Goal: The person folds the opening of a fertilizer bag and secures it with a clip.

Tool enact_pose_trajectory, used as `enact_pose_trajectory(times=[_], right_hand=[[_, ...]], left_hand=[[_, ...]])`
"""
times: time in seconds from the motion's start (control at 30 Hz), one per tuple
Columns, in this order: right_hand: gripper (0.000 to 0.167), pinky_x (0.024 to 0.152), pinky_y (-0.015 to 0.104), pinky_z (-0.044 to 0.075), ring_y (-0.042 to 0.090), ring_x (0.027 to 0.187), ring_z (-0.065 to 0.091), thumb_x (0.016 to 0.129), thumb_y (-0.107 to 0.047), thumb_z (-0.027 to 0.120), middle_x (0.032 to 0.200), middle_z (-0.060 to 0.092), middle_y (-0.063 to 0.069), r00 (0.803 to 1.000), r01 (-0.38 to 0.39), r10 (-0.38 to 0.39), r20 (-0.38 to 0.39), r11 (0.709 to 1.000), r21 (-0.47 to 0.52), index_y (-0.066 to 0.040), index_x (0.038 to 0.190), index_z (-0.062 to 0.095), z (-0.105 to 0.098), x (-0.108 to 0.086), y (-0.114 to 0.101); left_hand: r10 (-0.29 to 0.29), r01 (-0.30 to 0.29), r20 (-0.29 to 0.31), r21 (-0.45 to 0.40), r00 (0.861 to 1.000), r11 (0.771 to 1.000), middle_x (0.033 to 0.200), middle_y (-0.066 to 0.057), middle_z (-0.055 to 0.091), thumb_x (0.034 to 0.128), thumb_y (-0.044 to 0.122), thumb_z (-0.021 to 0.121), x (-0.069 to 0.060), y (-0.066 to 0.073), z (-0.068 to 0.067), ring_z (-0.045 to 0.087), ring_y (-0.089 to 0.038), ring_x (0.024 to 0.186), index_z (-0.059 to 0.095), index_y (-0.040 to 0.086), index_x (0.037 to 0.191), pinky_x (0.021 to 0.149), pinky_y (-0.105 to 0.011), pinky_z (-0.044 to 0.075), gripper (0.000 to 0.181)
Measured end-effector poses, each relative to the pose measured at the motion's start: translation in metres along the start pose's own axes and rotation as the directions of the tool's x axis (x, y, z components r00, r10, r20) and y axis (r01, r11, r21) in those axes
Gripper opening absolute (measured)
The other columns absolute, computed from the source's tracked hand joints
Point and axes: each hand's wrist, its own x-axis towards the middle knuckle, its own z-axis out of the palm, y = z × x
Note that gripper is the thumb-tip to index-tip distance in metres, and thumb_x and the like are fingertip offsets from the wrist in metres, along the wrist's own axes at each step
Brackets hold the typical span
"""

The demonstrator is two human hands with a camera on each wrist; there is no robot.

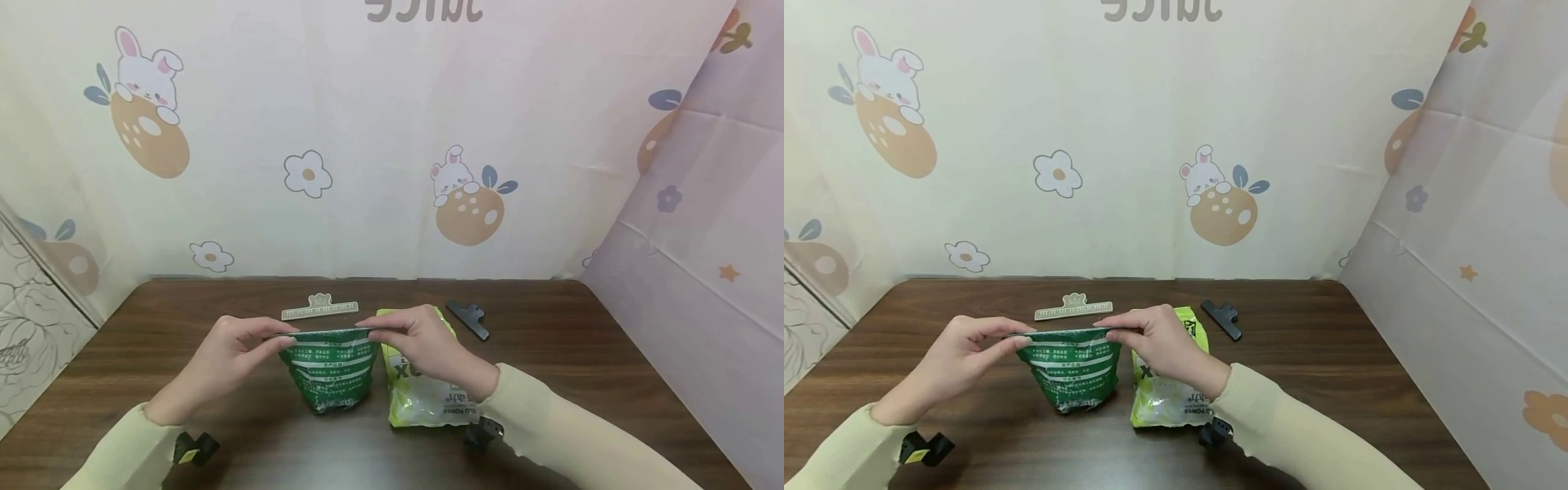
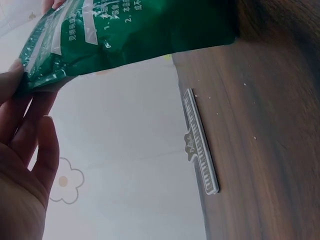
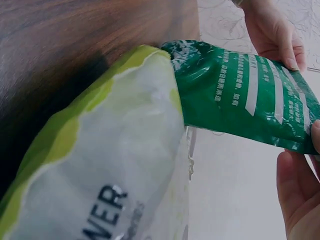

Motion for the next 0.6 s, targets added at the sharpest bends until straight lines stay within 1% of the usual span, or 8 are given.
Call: enact_pose_trajectory(times=[0.13,0.2,0.27,0.33,0.43,0.47,0.6], right_hand=[[0.023,0.041,0.023,0.025,0.002,0.039,0.023,0.092,-0.015,0.072,0.103,0.074,-0.008,0.998,0.067,-0.067,-0.006,0.998,-0.018,-0.019,0.114,0.077,0.0007,-0.0008,-0.0009],[0.022,0.041,0.023,0.027,0.003,0.039,0.025,0.093,-0.016,0.072,0.102,0.074,-0.009,0.997,0.075,-0.075,-0.007,0.997,-0.027,-0.02,0.114,0.077,0.001,-0.0007,-0.0011],[0.021,0.043,0.023,0.031,0.003,0.043,0.037,0.092,-0.019,0.073,0.102,0.074,-0.01,0.998,0.057,-0.057,-0.01,0.998,-0.029,-0.022,0.113,0.077,0.0008,-0.001,-0.001],[0.02,0.048,0.023,0.039,0.004,0.053,0.052,0.092,-0.021,0.074,0.103,0.073,-0.011,0.999,0.031,-0.032,-0.014,0.999,-0.035,-0.024,0.11,0.077,0.0001,-0.0013,-0.0002],[0.018,0.059,0.024,0.048,0.007,0.078,0.066,0.091,-0.024,0.074,0.104,0.073,-0.012,1.0,0.007,-0.007,-0.009,1.0,-0.026,-0.025,0.109,0.078,-0.0014,-0.0017,0.0011],[0.018,0.064,0.025,0.051,0.008,0.084,0.067,0.091,-0.024,0.074,0.104,0.073,-0.012,1.0,0.002,-0.002,-0.002,1.0,-0.016,-0.024,0.108,0.078,-0.0021,-0.0018,0.0012],[0.017,0.079,0.029,0.056,0.008,0.092,0.068,0.091,-0.022,0.074,0.104,0.073,-0.011,1.0,-0.017,0.017,0.014,0.999,0.027,-0.022,0.108,0.078,-0.0048,-0.0029,0.0005]], left_hand=[[-0.004,0.004,-0.002,-0.009,1.0,1.0,0.089,0.012,0.073,0.089,0.004,0.074,-0.0014,-0.0035,-0.0006,0.067,-0.009,0.075,0.076,0.02,0.101,0.063,-0.024,0.052,0.02],[-0.014,0.014,0.003,-0.018,1.0,1.0,0.088,0.011,0.073,0.089,0.004,0.074,-0.0025,-0.0051,-0.0013,0.066,-0.009,0.074,0.075,0.02,0.1,0.06,-0.024,0.052,0.019],[-0.016,0.016,0.011,-0.027,1.0,1.0,0.088,0.011,0.073,0.0889,0.004,0.074,-0.0033,-0.0061,-0.0018,0.065,-0.01,0.073,0.075,0.02,0.1,0.059,-0.024,0.052,0.019],[-0.02,0.02,0.022,-0.037,1.0,0.999,0.088,0.011,0.073,0.0891,0.004,0.074,-0.0035,-0.0065,-0.0022,0.066,-0.011,0.073,0.075,0.021,0.1,0.06,-0.024,0.052,0.019],[-0.005,0.007,0.031,-0.049,0.999,0.999,0.088,0.01,0.073,0.0882,0.003,0.075,-0.0035,-0.0076,-0.0027,0.067,-0.013,0.073,0.076,0.02,0.099,0.062,-0.023,0.052,0.02],[-0.001,0.003,0.034,-0.051,0.999,0.999,0.087,0.01,0.073,0.0878,0.003,0.075,-0.0037,-0.0081,-0.0029,0.067,-0.013,0.073,0.076,0.02,0.099,0.062,-0.023,0.051,0.02],[0.004,-0.003,0.034,-0.047,0.999,0.999,0.087,0.01,0.073,0.0872,0.002,0.075,-0.0038,-0.008,-0.004,0.066,-0.013,0.073,0.076,0.02,0.098,0.061,-0.023,0.05,0.021]])
